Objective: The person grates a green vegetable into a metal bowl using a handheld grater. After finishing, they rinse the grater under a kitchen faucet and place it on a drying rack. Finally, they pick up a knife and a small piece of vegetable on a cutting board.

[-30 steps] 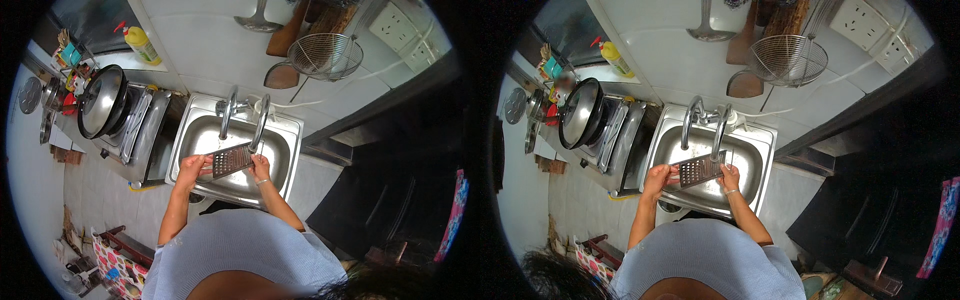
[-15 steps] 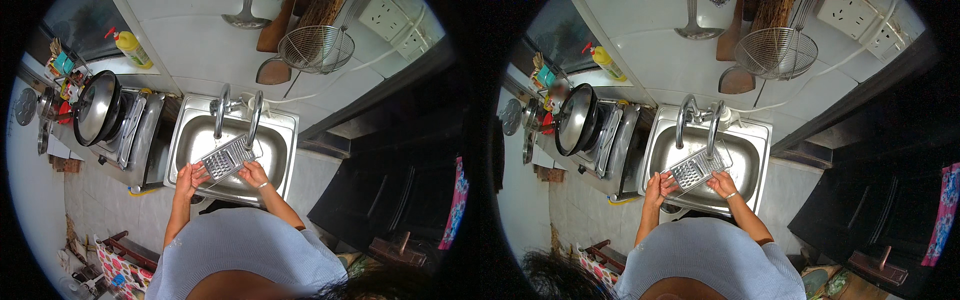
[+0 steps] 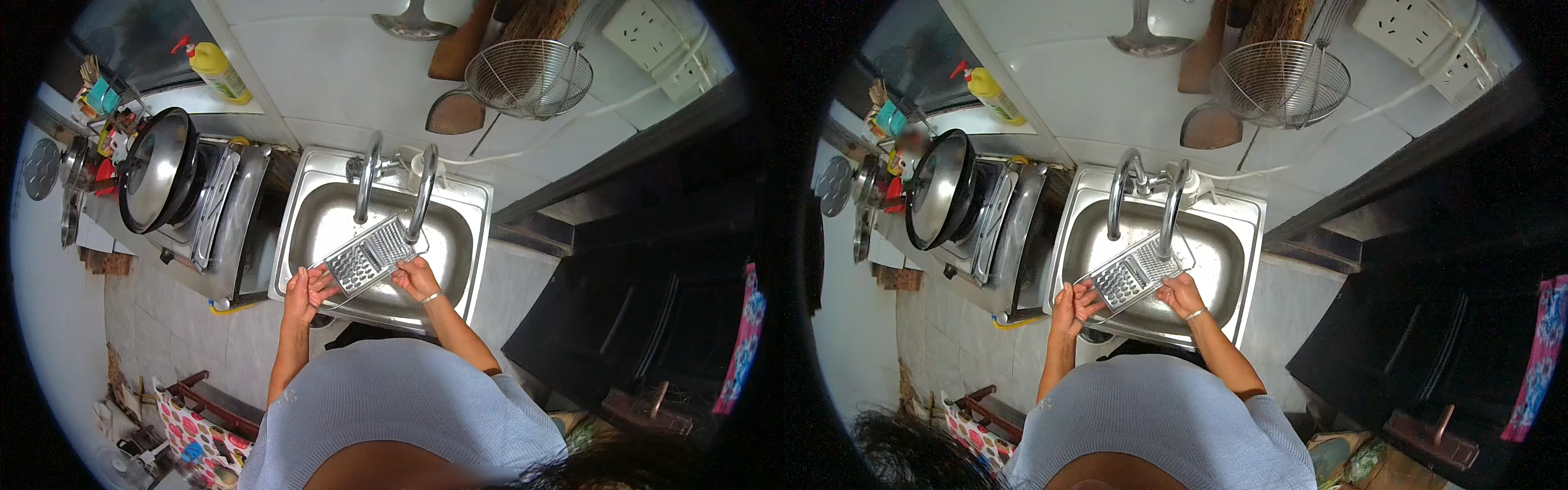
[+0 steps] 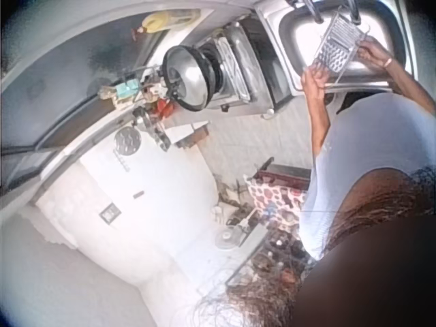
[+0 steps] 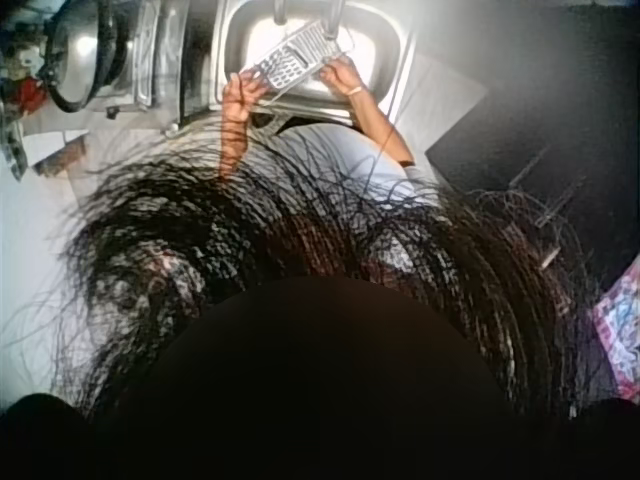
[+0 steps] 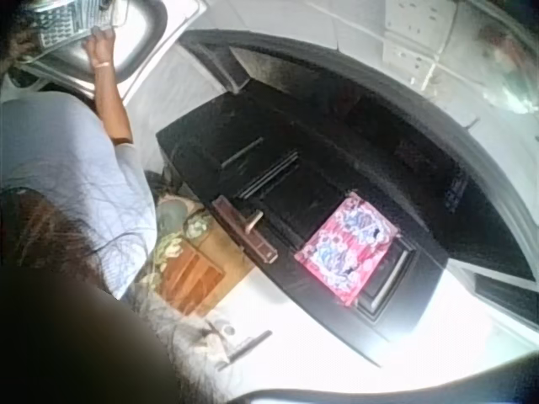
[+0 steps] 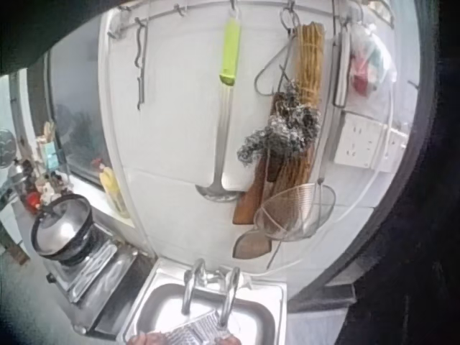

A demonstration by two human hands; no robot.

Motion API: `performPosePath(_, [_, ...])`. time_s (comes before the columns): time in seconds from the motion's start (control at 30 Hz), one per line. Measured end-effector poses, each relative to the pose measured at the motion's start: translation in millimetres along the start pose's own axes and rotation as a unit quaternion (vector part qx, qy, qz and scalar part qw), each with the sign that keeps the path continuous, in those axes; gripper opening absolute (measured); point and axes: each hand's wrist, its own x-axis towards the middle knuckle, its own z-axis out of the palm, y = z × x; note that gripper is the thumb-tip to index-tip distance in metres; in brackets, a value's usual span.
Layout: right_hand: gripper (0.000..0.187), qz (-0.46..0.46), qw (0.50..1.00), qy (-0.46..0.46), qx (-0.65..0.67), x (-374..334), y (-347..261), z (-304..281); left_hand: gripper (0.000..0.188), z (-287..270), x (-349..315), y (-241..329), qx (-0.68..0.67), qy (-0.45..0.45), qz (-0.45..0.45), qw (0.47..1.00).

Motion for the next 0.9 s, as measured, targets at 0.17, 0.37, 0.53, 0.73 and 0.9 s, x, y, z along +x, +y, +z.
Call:
performPosePath(0.17, [0.013,-0.023,0.995,0.036,0.091,-1,3,1,0.039,3,-1,-6,0.008,-0.004,0.009,1.0])
performPosePath(0.37, [0.008,-0.062,0.995,0.067,0.051,0,1,11,0.038,4,1,-4,0.052,-0.026,0.026,0.998])
performPosePath(0.53, [0.013,-0.052,0.995,0.063,0.062,0,-2,8,0.038,1,1,-10,0.038,-0.02,0.008,0.999])
performPosePath(0.73, [0.011,-0.084,0.992,0.093,-0.013,10,-11,-6,0.038,-4,1,-18,0.009,0.002,-0.014,1.0])
performPosePath(0.9, [0.022,-0.054,0.998,-0.027,0.017,-12,-29,-6,0.038,-10,3,-16,-0.02,0.013,-0.007,1.0])
